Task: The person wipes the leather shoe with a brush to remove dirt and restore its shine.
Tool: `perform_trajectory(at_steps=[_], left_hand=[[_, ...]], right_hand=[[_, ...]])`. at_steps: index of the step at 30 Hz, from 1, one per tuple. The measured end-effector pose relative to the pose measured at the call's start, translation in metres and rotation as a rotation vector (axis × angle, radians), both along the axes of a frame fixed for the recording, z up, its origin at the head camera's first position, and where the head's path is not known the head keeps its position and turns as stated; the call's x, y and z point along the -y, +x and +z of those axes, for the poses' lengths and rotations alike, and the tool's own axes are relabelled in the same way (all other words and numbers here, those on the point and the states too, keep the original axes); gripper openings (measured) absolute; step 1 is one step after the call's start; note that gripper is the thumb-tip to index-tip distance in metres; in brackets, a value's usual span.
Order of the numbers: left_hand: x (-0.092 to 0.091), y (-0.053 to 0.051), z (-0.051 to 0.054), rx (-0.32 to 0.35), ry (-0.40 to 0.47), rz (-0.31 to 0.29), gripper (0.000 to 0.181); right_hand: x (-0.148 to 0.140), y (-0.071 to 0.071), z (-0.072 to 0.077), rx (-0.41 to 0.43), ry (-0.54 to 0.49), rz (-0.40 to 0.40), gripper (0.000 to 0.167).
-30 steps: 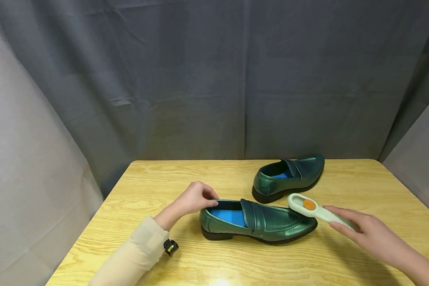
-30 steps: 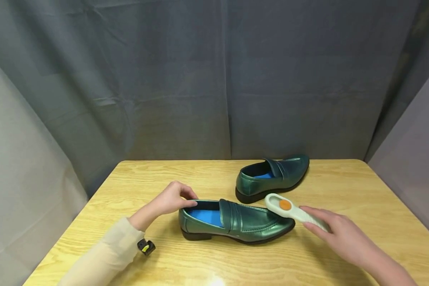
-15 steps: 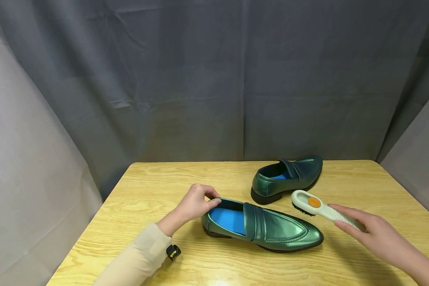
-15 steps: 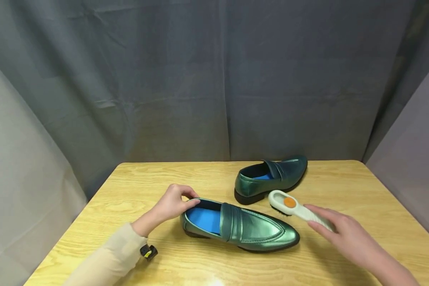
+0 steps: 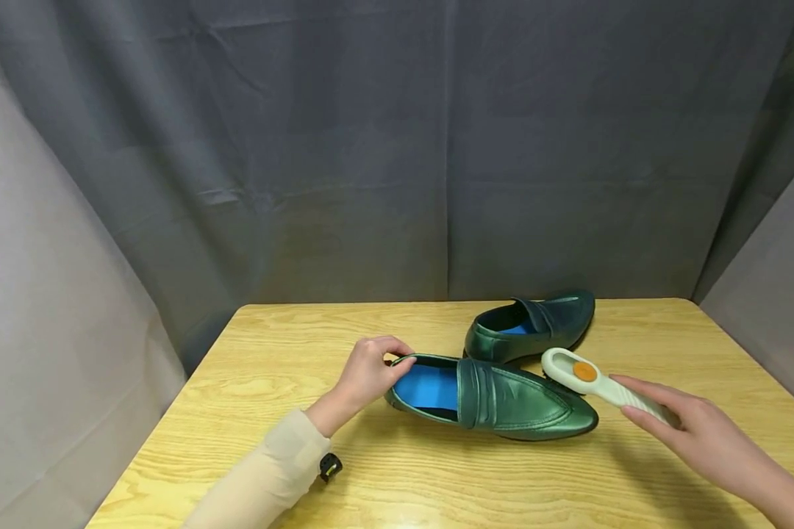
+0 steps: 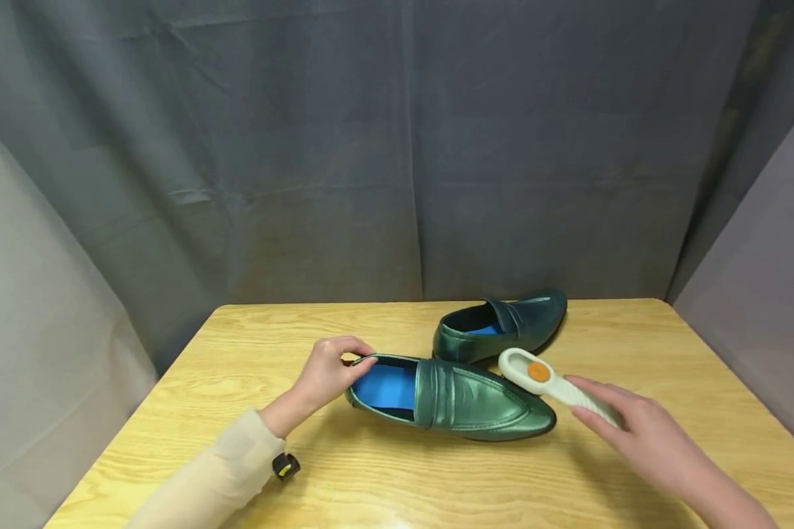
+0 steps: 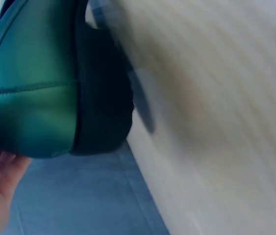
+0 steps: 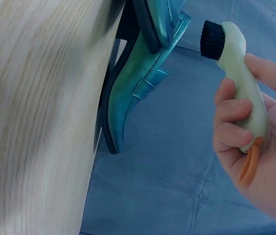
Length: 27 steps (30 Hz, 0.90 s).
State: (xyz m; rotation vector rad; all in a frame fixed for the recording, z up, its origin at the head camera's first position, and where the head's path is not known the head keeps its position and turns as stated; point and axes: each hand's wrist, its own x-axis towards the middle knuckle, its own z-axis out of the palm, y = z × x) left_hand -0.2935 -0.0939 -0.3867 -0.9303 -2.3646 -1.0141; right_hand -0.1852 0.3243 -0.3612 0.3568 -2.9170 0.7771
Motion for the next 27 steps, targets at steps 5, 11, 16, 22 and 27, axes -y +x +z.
perform_trajectory(at_steps=[5,11,16,22,27], left_hand=[[0.005,0.004,-0.002,0.013,-0.013,-0.075,0.005],[0.012,0.006,-0.002,0.141,-0.017,-0.151,0.009],[0.019,0.008,-0.004,0.267,0.028,-0.2,0.017],[0.023,0.009,-0.008,0.319,0.042,-0.221,0.018],[0.024,0.012,-0.011,0.411,0.028,-0.23,0.023]], right_hand=[[-0.001,0.0,0.003,-0.018,-0.003,-0.008,0.045],[0.002,0.0,0.003,-0.021,-0.009,-0.011,0.045],[0.001,0.001,0.002,-0.027,-0.007,-0.01,0.045],[0.0,0.002,0.0,-0.065,-0.021,-0.004,0.043],[0.0,0.002,0.0,-0.077,-0.019,-0.004,0.043]])
